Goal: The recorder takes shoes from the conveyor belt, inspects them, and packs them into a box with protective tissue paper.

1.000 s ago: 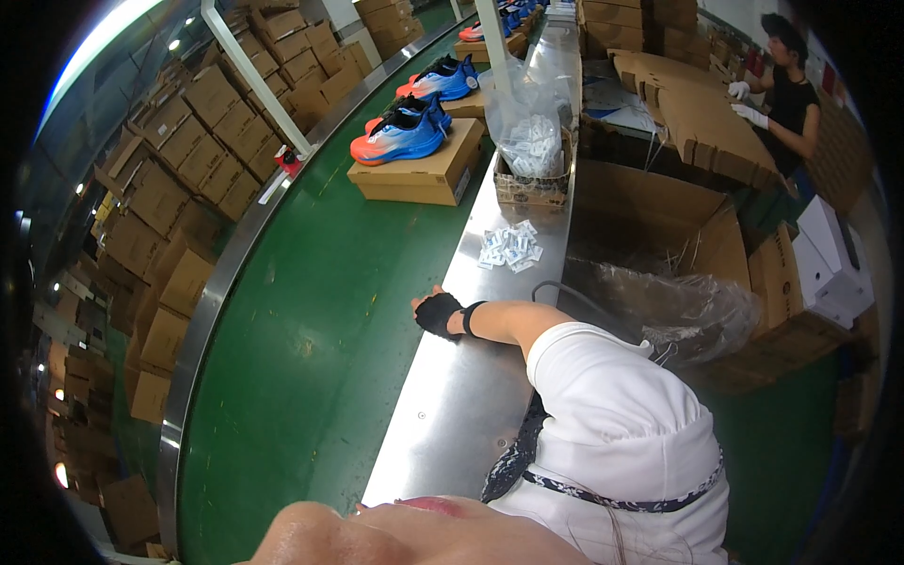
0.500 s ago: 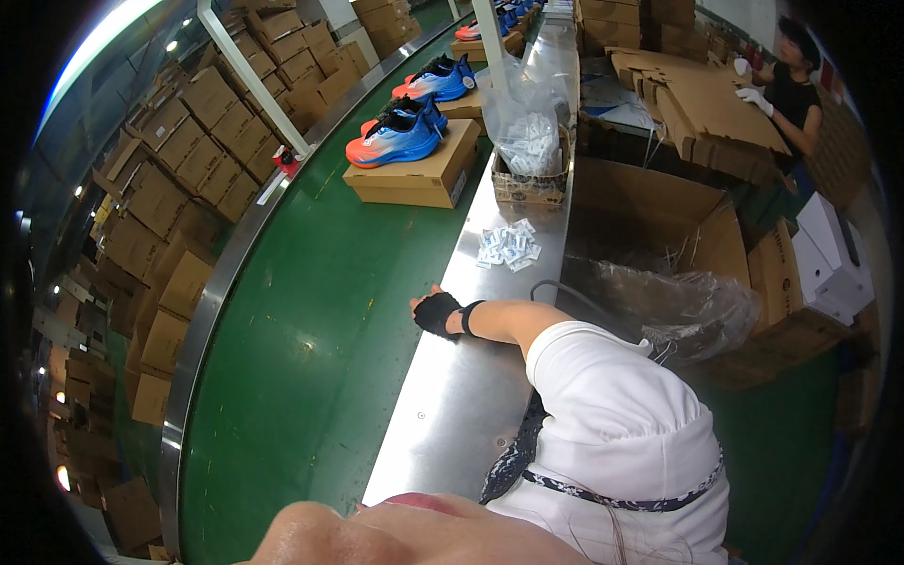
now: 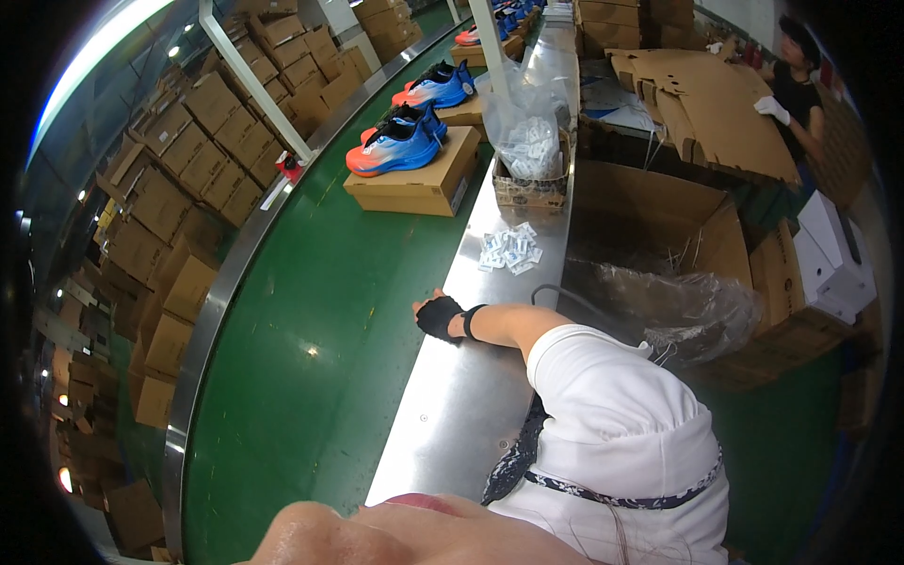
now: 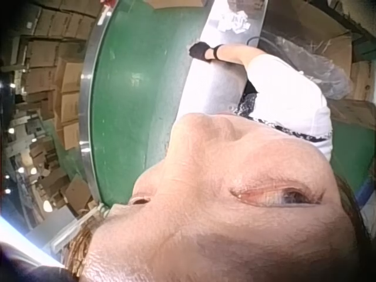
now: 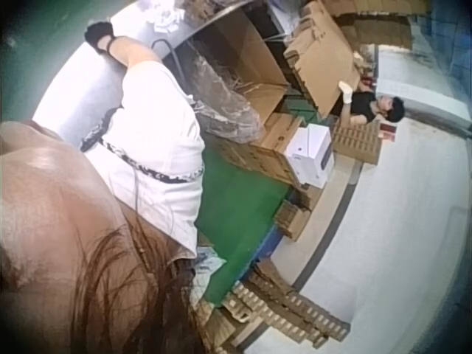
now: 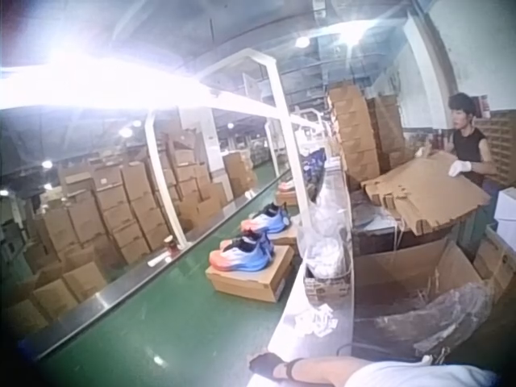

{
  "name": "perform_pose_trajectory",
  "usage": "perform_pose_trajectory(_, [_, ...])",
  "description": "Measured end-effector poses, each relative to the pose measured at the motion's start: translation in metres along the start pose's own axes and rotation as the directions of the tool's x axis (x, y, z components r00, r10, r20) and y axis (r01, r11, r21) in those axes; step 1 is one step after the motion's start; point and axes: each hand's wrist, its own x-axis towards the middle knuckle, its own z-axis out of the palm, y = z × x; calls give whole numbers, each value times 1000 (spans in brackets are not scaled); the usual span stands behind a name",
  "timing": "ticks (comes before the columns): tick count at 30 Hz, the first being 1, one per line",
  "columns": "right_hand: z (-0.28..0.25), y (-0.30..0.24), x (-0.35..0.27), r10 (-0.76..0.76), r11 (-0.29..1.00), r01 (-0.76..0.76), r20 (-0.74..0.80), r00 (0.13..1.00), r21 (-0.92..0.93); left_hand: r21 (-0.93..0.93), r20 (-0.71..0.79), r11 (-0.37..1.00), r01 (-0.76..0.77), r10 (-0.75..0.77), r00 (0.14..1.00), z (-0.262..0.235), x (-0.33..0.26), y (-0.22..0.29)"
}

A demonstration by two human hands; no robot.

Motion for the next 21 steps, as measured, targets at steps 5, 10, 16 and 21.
perform_pose_trajectory(5, [15,-23,9,-58,998,58,-23,998,0,290,-374,957,-4,117,920,42,-20,-26])
perform_pose_trajectory(10, [6,15,-5,41,999,-40,14,999,-16,-216,414,973,80,17,910,-257,53,66])
perform_pose_trajectory(16, [17,-5,5,-19,1000,20,-25,1000,16,-205,408,970,129,-35,912,-276,49,52])
perform_pose_trajectory(21, [28,7,8,-80,986,73,-38,996,-151,-163,415,981,110,-33,909,-267,49,55])
